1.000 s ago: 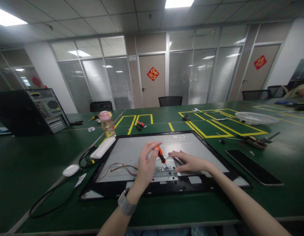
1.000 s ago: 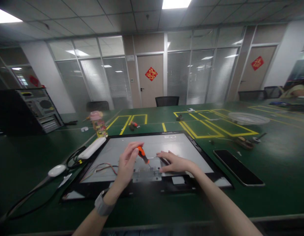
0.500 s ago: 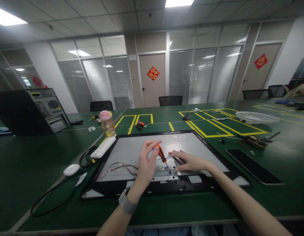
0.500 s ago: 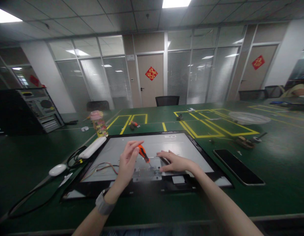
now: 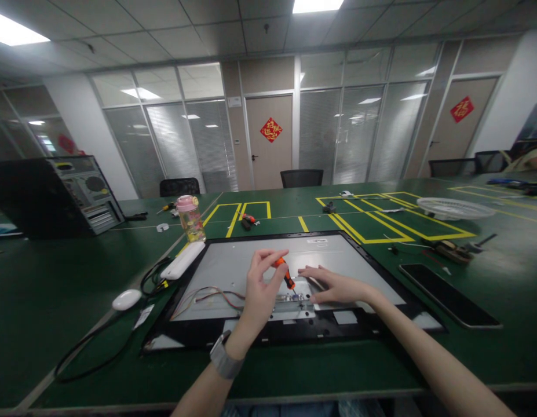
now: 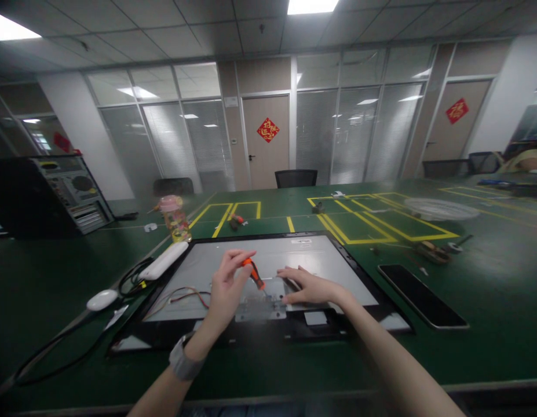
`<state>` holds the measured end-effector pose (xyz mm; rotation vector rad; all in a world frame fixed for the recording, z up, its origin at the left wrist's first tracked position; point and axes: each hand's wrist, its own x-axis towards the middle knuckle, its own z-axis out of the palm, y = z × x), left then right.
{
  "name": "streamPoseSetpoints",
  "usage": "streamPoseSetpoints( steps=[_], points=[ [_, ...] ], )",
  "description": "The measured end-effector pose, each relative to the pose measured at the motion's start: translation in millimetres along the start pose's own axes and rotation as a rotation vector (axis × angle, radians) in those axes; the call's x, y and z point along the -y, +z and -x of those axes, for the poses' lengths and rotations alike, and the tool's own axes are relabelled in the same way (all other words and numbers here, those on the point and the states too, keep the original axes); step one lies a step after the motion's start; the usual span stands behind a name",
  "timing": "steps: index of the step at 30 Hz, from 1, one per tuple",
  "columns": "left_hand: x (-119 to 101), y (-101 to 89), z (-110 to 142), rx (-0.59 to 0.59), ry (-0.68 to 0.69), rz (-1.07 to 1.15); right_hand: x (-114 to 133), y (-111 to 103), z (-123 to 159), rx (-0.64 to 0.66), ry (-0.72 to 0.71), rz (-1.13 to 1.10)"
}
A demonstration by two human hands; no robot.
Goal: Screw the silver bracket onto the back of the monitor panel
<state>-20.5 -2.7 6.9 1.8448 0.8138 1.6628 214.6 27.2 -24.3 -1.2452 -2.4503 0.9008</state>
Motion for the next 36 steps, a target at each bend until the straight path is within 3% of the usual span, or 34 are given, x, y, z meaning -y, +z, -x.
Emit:
streamPoseSetpoints(
  steps=[7,12,17,23,28,36],
  points=[
    [1.6,0.9,0.7,0.017,-0.067,0.091,2.3,-1.0,1.3,0.004,0.003,0.001],
    [1.7,1.8,0.4,-0.001,-0.016,0.025,4.2,-1.2,2.0,0.003,0.010,0.001],
    [2.4,3.4,1.1,0.000,-0.095,0.089,3.0,-1.5,2.1,0.007,0.013,-0.010],
    [3.8,2.4,0.4,-0.013,0.011,-0.016,3.8,-1.3,2.0,0.012,0.011,-0.004],
    [1.0,1.6,1.4,0.013,-0.047,0.046,2.1,-0.4,1.1,0.005,0.009,0.009],
    [1.0,2.3,0.7,-0.019,0.019,-0.039,3.5,-0.5,1.0,0.011,0.015,0.002]
  ],
)
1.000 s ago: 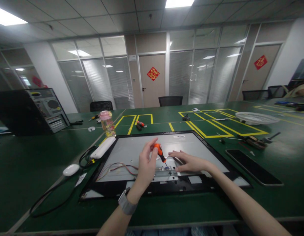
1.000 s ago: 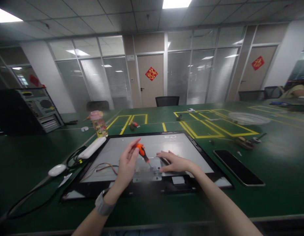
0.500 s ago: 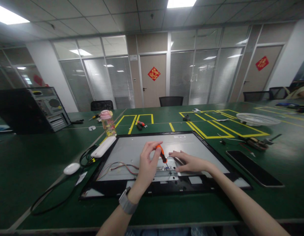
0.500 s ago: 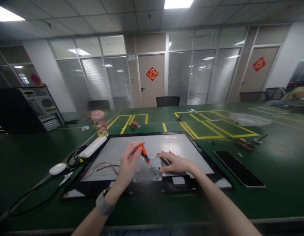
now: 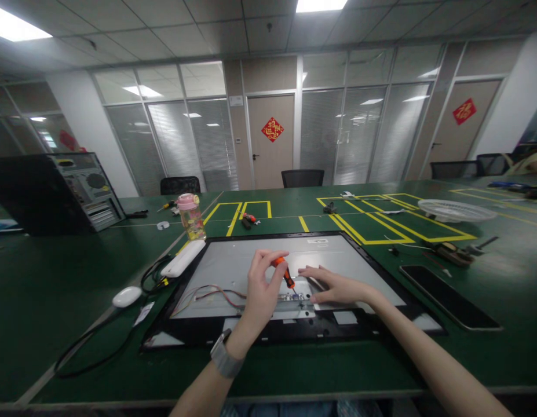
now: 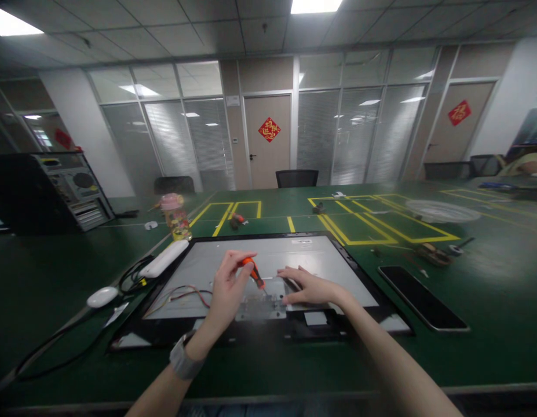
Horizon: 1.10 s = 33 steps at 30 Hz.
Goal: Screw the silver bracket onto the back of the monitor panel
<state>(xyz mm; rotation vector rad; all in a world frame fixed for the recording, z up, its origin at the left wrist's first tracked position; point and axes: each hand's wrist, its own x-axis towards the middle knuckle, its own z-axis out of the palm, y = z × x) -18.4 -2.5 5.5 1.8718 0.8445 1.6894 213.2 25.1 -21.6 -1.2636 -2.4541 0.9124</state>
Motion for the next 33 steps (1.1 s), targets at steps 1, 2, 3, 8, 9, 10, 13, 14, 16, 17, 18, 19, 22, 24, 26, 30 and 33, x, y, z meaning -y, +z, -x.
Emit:
streamPoseSetpoints(
  steps=[1,2,3,8,9,10,13,14,16,17,18,19,22,24,26,30,33],
  points=[
    [0.3,0.2,0.3,0.005,-0.011,0.014,1.2,-0.3,0.3,-0.001,0.003,-0.001],
    [0.4,0.2,0.7,0.012,-0.030,0.036,2.3,-0.6,0.7,-0.003,0.007,0.000],
    [0.5,0.2,1.1,0.021,-0.051,0.062,3.2,-0.9,1.0,-0.005,0.012,0.000],
    [-0.3,-1.1,1.1,0.048,-0.009,0.033,2.0,-1.1,0.8,-0.002,-0.003,-0.001],
    [-0.4,-1.2,0.6,0.042,0.013,0.004,0.9,-0.9,0.5,-0.001,-0.009,0.000],
    [-0.5,-1.1,0.2,0.035,0.029,-0.017,-0.1,-0.7,0.3,0.000,-0.012,0.001],
    [-0.7,-0.4,-0.6,0.027,0.039,-0.026,-0.8,-0.4,0.5,0.002,-0.010,0.001],
    [-0.8,-0.1,-0.5,0.025,0.034,-0.018,-0.3,-0.5,0.8,0.002,-0.007,0.001],
    [-1.0,0.1,0.1,0.030,0.013,0.012,0.6,-0.8,1.1,0.003,-0.002,0.003],
    [-1.1,0.1,0.5,0.039,0.001,0.032,0.8,-0.8,1.1,0.003,-0.001,0.006],
    [-1.1,0.0,0.9,0.051,-0.007,0.049,0.5,-0.8,0.9,0.004,0.000,0.010],
    [-1.1,-0.1,1.2,0.063,-0.006,0.057,-0.3,-0.6,0.5,0.006,-0.002,0.012],
    [-0.3,-0.2,1.7,0.049,0.040,0.004,-4.2,0.6,-1.1,0.002,-0.008,0.010],
    [0.5,-0.1,1.7,0.026,0.066,-0.033,-6.4,1.4,-1.7,0.000,-0.009,0.008],
    [0.8,-0.1,1.5,0.031,0.064,-0.031,-7.1,1.7,-1.6,0.000,-0.013,0.007],
    [-1.7,-1.2,0.8,0.056,0.045,-0.004,-5.8,1.0,-0.4,-0.002,-0.010,0.002],
    [-4.2,-2.0,0.3,0.078,0.045,0.034,-4.9,0.5,0.0,-0.002,-0.004,0.004]
  ],
)
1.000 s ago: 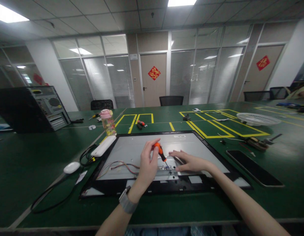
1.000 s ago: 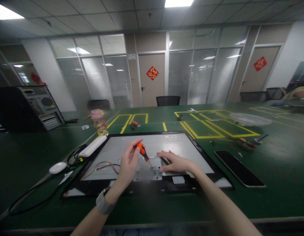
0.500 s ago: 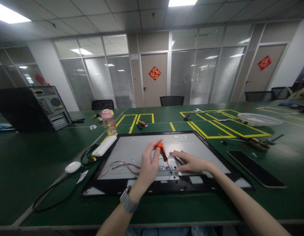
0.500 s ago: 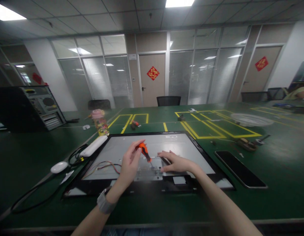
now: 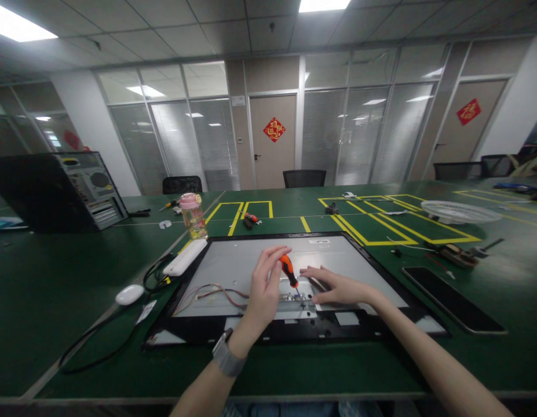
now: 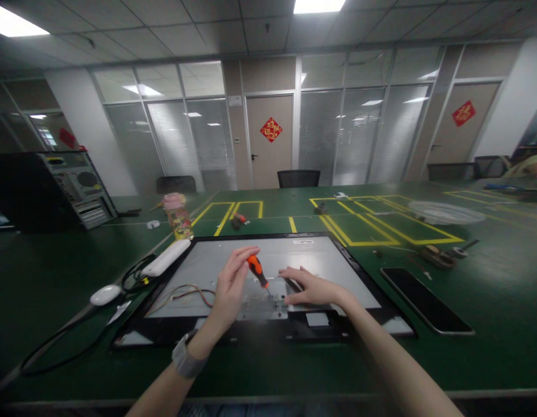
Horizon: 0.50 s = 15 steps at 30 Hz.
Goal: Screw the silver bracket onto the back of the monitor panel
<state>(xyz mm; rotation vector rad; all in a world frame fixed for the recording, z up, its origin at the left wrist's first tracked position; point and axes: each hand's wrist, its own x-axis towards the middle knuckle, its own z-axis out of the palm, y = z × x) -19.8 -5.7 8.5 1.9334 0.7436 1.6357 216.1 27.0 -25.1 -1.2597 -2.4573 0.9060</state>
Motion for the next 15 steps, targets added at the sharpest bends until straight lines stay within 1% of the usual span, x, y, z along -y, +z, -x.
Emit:
streamPoseSetpoints(
  steps=[3,8,15],
  points=[
    [0.6,0.4,0.1,0.023,-0.010,0.029,-0.1,0.0,-0.3,0.002,-0.002,0.006],
    [4.5,1.8,0.8,-0.013,-0.009,-0.004,1.2,0.1,-0.5,-0.007,0.006,0.010],
    [4.0,2.1,0.2,-0.001,-0.030,0.031,5.2,-0.7,0.8,0.003,0.023,0.013]
  ],
)
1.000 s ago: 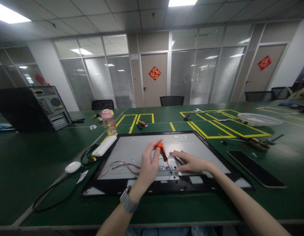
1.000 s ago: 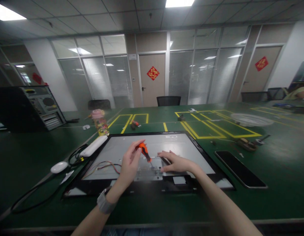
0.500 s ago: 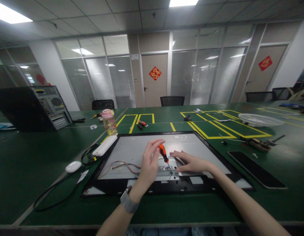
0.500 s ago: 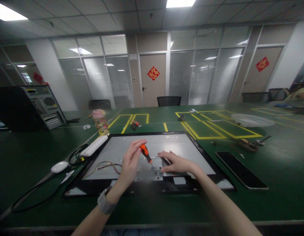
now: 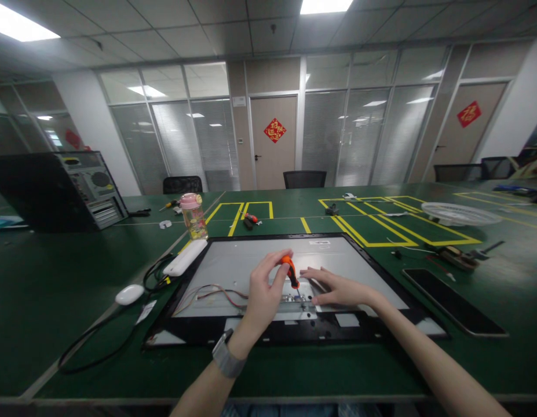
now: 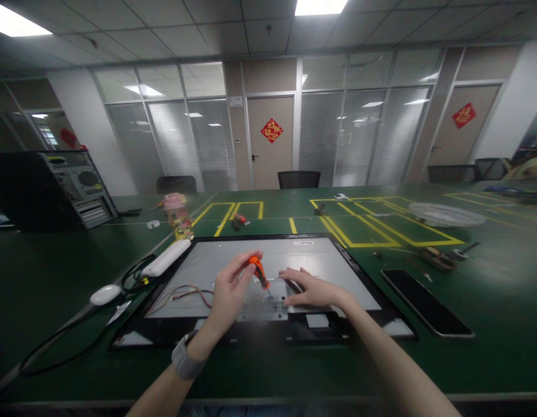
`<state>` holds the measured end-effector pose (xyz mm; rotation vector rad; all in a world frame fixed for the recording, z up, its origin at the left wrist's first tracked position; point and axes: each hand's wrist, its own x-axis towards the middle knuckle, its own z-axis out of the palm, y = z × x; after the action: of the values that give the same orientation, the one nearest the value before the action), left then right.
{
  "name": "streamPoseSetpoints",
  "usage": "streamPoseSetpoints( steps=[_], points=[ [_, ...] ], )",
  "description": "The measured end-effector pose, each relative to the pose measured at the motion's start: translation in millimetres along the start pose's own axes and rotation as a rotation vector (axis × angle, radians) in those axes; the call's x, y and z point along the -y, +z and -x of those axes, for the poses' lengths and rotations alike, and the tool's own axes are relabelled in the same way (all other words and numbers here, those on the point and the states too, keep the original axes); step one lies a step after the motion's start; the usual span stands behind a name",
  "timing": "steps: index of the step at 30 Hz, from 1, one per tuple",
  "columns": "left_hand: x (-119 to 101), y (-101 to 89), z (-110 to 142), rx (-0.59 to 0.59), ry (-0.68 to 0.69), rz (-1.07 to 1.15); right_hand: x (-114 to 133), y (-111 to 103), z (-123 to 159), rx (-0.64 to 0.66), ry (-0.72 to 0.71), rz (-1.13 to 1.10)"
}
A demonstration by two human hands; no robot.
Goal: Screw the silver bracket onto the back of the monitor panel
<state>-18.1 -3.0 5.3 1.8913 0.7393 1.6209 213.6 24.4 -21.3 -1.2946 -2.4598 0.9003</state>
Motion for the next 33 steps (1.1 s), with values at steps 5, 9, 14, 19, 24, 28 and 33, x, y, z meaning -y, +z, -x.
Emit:
streamPoseSetpoints(
  steps=[5,9,14,19,24,28,33],
  points=[
    [-0.7,-0.7,-0.4,-0.061,0.005,-0.034,-1.2,0.1,0.4,-0.001,0.006,-0.012],
    [-4.0,-1.3,0.1,-0.016,-0.045,0.045,-2.7,0.4,0.0,0.000,-0.006,-0.012],
    [-1.8,-0.6,1.7,0.025,-0.082,0.102,-2.6,0.6,0.0,0.000,0.005,-0.015],
    [2.4,-0.3,0.8,-0.015,-0.025,-0.048,-0.1,-0.4,0.7,0.010,0.014,-0.017],
    [-0.6,-1.6,0.5,-0.038,-0.016,-0.102,5.1,-2.6,2.2,0.013,0.006,-0.030],
    [-3.1,-1.8,1.4,-0.004,-0.011,-0.047,4.5,-2.3,2.1,0.017,0.012,-0.025],
    [-3.7,-1.1,1.6,-0.033,0.057,-0.139,-0.2,-0.3,0.6,0.000,-0.008,-0.017]
  ],
)
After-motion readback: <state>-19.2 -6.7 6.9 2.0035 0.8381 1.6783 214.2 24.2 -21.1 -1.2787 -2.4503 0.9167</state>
